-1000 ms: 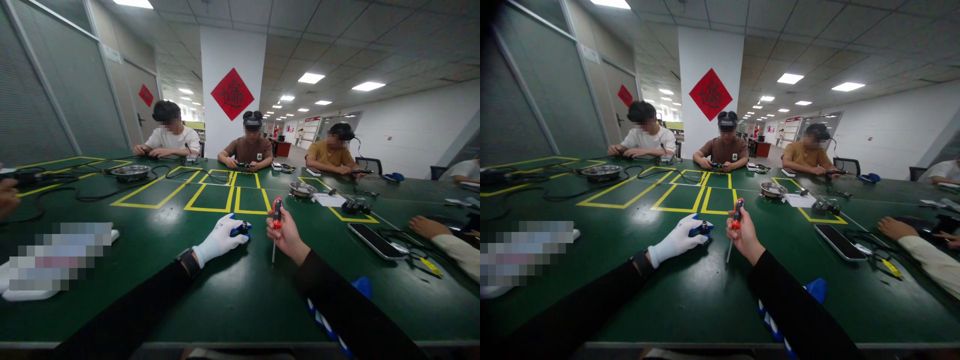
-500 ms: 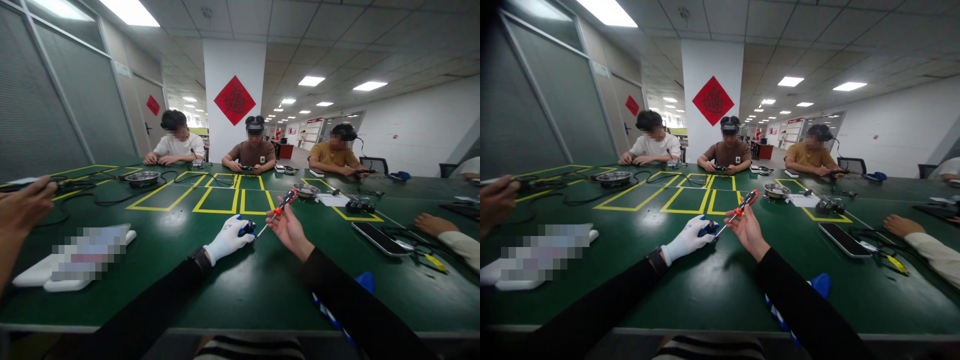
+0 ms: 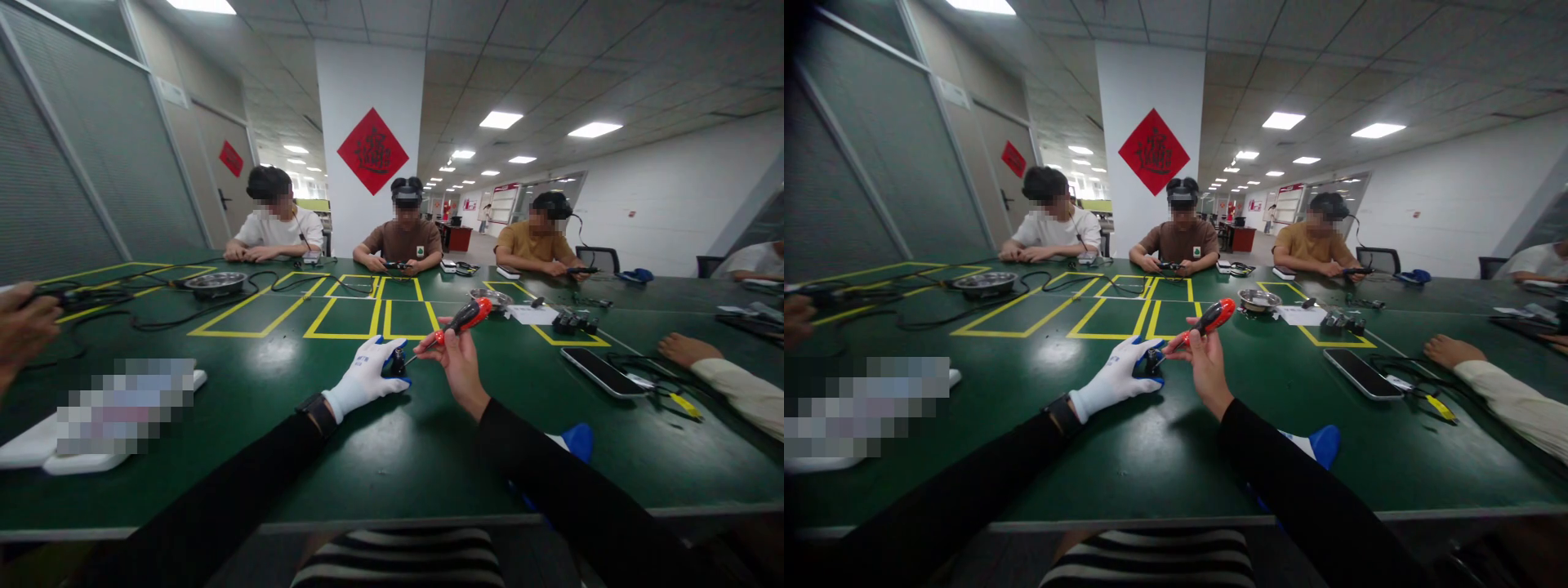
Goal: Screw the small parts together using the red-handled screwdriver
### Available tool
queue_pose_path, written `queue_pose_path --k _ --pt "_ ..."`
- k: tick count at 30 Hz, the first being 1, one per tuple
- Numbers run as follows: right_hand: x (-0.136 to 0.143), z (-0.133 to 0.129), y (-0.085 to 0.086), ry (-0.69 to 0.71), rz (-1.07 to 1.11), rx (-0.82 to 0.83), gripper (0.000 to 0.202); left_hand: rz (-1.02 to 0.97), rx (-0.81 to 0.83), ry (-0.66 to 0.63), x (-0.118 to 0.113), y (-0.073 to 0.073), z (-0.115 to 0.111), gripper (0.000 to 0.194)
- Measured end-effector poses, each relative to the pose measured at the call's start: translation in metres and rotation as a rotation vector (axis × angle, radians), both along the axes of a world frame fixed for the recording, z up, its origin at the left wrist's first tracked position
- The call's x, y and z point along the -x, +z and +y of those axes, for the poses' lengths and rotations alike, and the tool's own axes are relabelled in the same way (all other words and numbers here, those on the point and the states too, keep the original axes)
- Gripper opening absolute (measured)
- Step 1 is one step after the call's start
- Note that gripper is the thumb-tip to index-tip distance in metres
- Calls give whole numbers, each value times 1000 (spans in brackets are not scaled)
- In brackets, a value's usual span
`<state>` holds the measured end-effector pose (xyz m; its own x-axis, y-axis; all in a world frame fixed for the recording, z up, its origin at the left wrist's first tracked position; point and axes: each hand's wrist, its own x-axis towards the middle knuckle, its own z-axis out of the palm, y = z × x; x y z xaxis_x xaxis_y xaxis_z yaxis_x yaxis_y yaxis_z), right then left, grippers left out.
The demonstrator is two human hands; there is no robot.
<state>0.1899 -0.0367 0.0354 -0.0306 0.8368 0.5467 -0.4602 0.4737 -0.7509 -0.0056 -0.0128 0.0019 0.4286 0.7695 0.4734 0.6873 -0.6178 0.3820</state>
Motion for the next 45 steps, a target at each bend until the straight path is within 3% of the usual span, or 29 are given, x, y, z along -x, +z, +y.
queue_pose_path --k 5,13,17,32,36,45 --pt "3 -7 -1 -19 -43 -49 30 -8 15 13 0 -6 2 87" --pt "10 -12 -5 -2 -135 -90 29 1 -10 -50 -1 -3 2 49" --pt "10 -14 -5 -2 -144 -100 29 -1 -31 -55 -3 -1 0 40" --pt "10 -12 -6 -4 -132 -95 29 -7 -36 -50 -3 -2 -3 35" --pt "9 -11 -6 -3 -134 -93 30 -18 5 1 -4 -2 -2 36" --pt "9 -10 -2 34 -151 -60 35 -59 10 -18 -6 5 -5 26"
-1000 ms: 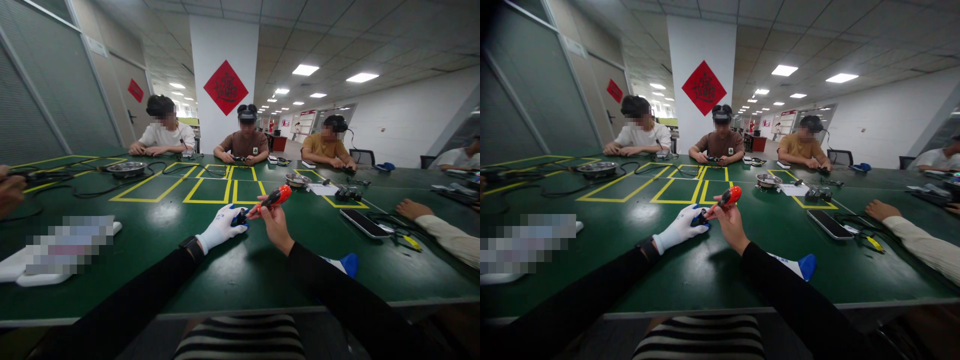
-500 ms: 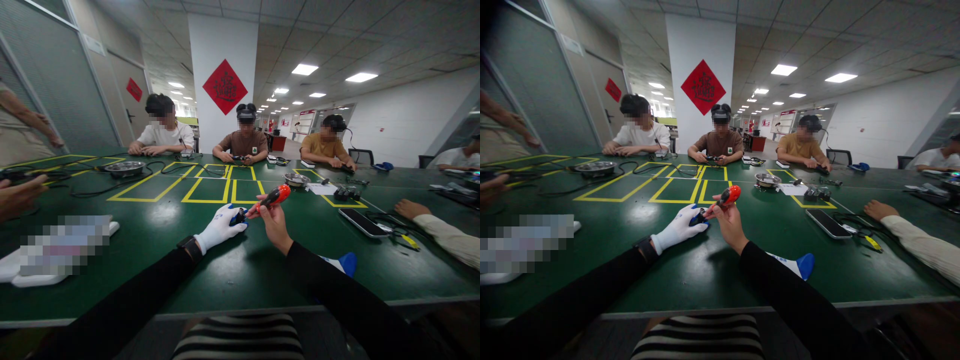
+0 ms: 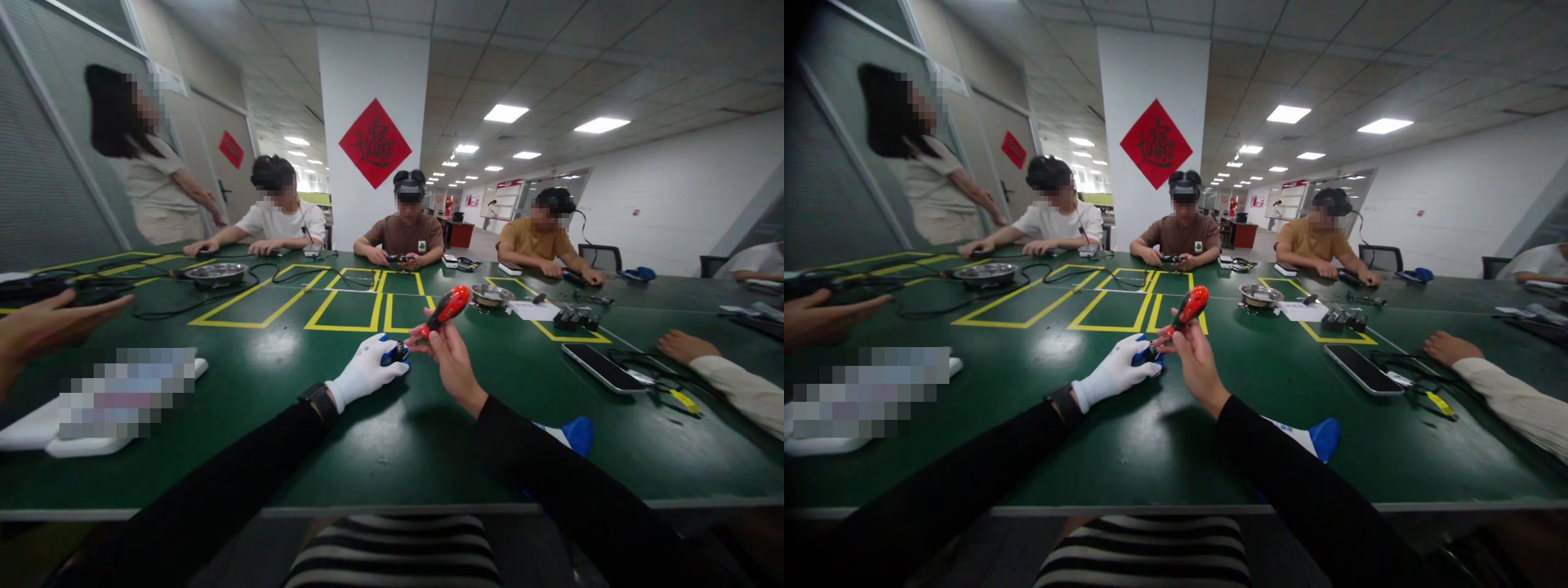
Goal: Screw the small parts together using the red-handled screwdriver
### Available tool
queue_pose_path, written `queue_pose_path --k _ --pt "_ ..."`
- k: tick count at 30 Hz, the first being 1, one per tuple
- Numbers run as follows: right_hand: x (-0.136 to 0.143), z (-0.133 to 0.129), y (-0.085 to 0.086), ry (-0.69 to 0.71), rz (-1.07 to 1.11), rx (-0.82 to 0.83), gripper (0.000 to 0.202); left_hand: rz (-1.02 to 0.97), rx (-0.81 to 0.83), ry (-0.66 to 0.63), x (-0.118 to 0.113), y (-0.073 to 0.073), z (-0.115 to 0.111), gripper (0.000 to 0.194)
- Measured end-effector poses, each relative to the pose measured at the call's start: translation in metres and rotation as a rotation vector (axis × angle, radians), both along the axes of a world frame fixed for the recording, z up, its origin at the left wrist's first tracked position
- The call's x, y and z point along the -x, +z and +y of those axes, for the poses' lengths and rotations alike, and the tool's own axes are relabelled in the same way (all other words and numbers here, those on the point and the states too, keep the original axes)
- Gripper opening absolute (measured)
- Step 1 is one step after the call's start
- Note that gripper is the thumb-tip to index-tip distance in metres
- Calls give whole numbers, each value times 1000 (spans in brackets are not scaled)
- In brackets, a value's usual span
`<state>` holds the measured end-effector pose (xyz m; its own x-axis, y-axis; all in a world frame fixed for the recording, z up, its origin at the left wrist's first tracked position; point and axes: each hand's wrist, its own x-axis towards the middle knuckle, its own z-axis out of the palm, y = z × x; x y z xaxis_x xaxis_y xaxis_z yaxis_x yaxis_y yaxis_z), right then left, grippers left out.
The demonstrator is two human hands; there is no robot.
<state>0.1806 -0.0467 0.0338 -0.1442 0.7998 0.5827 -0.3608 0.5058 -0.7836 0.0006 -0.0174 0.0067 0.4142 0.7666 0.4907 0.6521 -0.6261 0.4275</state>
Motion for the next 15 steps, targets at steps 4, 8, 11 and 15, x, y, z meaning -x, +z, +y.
queue_pose_path --k 4,8,11,15 --pt "2 2 2 -10 26 41 30 22 -11 13 -1 -1 -1 27" --pt "1 5 1 -93 72 91 30 29 4 55 1 -5 1 33" --pt "-1 8 -1 -109 92 107 30 21 13 59 2 -7 2 35" --pt "-3 8 -2 17 105 97 28 28 -15 36 2 -7 2 34"
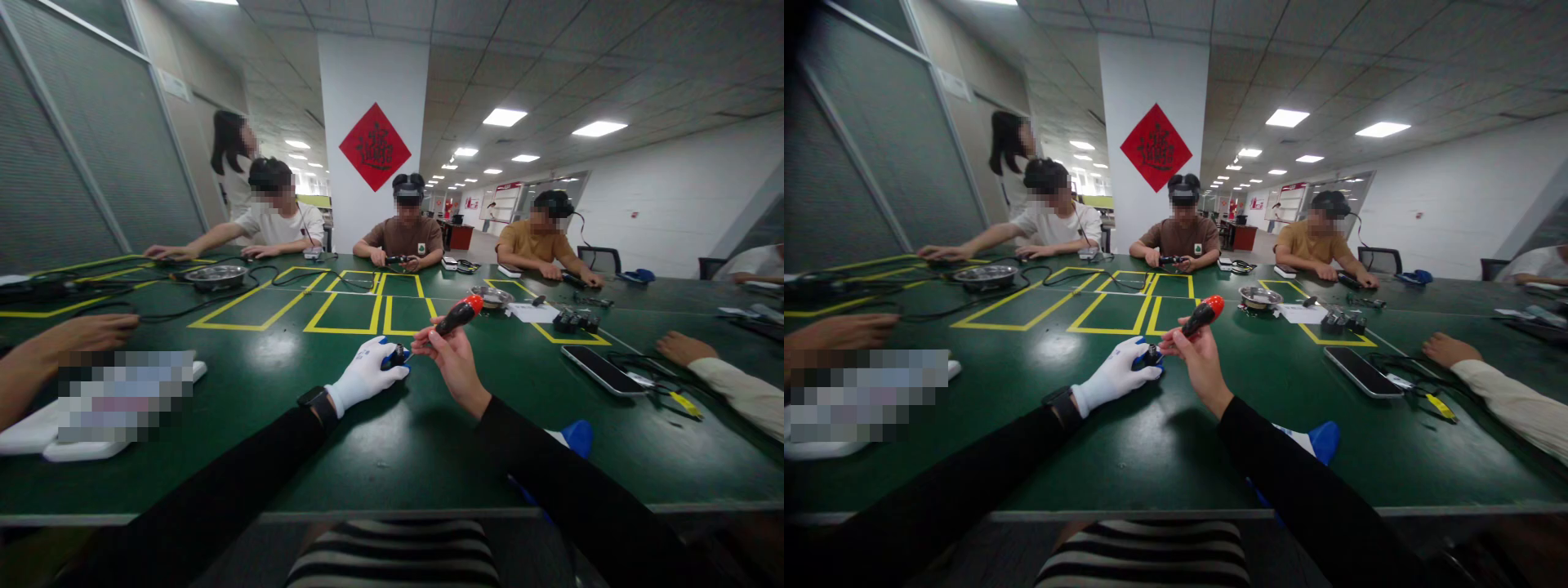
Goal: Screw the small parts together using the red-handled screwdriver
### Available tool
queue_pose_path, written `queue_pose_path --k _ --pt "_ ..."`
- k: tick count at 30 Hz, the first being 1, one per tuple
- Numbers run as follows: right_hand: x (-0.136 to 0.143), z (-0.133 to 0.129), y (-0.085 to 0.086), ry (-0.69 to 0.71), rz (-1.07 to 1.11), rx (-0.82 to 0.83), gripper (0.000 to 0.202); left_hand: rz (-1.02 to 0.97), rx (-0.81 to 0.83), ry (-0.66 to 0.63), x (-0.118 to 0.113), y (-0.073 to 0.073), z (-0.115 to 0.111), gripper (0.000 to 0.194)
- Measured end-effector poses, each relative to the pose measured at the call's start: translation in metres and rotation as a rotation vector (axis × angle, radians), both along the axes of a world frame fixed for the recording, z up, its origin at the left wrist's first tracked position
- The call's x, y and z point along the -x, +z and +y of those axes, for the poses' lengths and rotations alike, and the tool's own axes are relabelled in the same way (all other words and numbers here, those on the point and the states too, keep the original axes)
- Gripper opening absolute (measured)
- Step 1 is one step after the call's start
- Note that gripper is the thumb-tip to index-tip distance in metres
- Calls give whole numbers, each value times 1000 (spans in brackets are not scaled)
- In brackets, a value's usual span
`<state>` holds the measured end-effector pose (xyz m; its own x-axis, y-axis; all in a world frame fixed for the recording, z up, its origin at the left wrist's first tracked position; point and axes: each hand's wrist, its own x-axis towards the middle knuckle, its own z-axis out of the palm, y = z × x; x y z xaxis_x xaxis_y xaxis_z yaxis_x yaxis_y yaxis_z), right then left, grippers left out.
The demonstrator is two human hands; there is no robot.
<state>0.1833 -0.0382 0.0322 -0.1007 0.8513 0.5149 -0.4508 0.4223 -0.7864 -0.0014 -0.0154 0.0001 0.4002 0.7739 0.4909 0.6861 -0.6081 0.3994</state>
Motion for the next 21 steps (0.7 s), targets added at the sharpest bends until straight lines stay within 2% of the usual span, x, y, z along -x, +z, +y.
queue_pose_path --k 2,6,14,21 --pt "0 -1 1 40 -14 -21 30 2 -10 -5 -1 1 0 33" --pt "3 -3 2 -41 -56 -54 31 5 -3 9 -1 1 0 34" --pt "2 -4 2 -85 -80 -100 15 2 26 35 -1 -2 1 40" --pt "3 -5 5 -42 -32 -76 34 -5 11 11 -2 0 1 35"
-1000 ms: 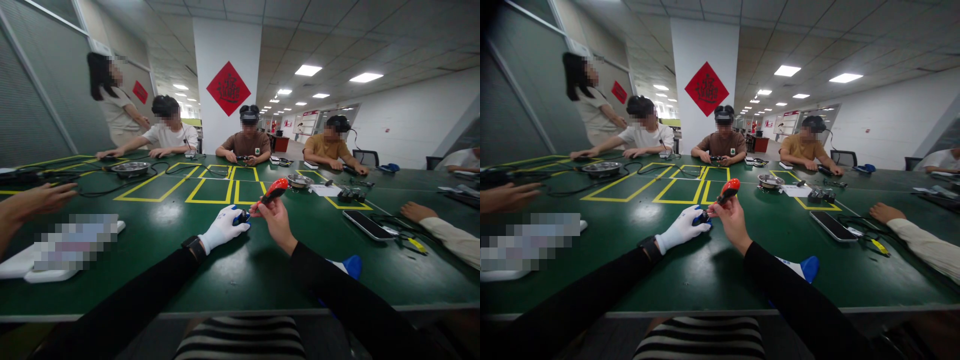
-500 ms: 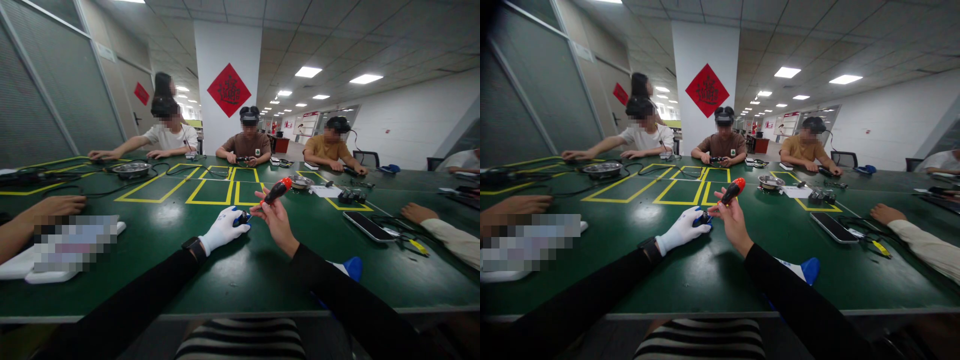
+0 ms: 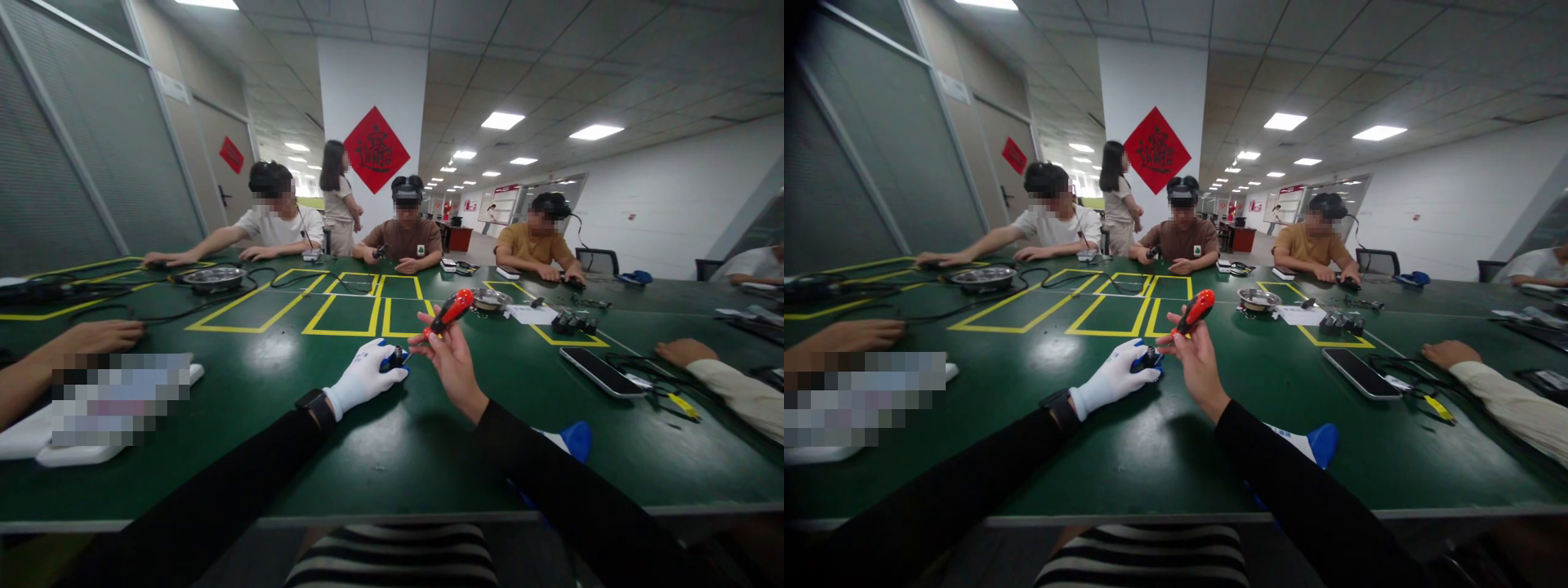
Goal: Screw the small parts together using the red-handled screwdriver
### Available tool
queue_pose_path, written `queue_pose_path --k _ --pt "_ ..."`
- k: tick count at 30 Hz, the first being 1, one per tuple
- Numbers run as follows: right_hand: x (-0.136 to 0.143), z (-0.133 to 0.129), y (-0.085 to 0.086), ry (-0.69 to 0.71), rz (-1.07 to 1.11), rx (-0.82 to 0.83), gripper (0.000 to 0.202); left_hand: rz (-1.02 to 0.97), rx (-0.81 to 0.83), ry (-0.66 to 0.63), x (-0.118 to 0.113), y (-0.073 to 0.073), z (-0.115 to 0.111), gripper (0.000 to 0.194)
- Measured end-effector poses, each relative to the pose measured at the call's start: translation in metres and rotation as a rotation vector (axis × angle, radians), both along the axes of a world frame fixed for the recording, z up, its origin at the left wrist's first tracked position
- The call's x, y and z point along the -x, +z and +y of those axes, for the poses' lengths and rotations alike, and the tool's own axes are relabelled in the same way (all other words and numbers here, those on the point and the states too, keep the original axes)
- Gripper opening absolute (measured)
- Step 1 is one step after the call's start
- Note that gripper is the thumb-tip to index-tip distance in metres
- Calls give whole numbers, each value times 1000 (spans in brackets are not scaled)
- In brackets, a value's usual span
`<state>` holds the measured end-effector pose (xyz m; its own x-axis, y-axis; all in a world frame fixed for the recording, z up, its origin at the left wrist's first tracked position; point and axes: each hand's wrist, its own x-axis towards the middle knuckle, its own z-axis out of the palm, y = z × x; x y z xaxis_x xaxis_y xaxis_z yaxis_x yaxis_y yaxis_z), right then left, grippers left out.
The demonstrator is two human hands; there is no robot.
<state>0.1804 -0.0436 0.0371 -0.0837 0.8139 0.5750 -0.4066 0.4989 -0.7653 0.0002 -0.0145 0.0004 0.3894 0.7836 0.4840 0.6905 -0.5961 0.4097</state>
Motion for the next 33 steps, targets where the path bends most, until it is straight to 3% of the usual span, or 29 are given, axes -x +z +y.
queue_pose_path --k 8,15,19,23,31,33 --pt "-1 4 -2 -102 11 5 26 0 -5 -22 2 -2 1 36" --pt "-2 1 -2 -5 40 -17 32 -7 -26 -31 1 -1 1 32" --pt "-1 1 -1 -67 -31 -43 38 -3 -22 -24 1 0 0 32" --pt "0 4 -2 -109 -32 -46 32 5 -23 -14 0 0 0 34" --pt "-3 1 -3 -15 -17 13 18 13 -20 -24 -1 5 -4 32" --pt "-4 -1 -4 25 13 6 25 11 -23 -33 -2 5 -4 30"
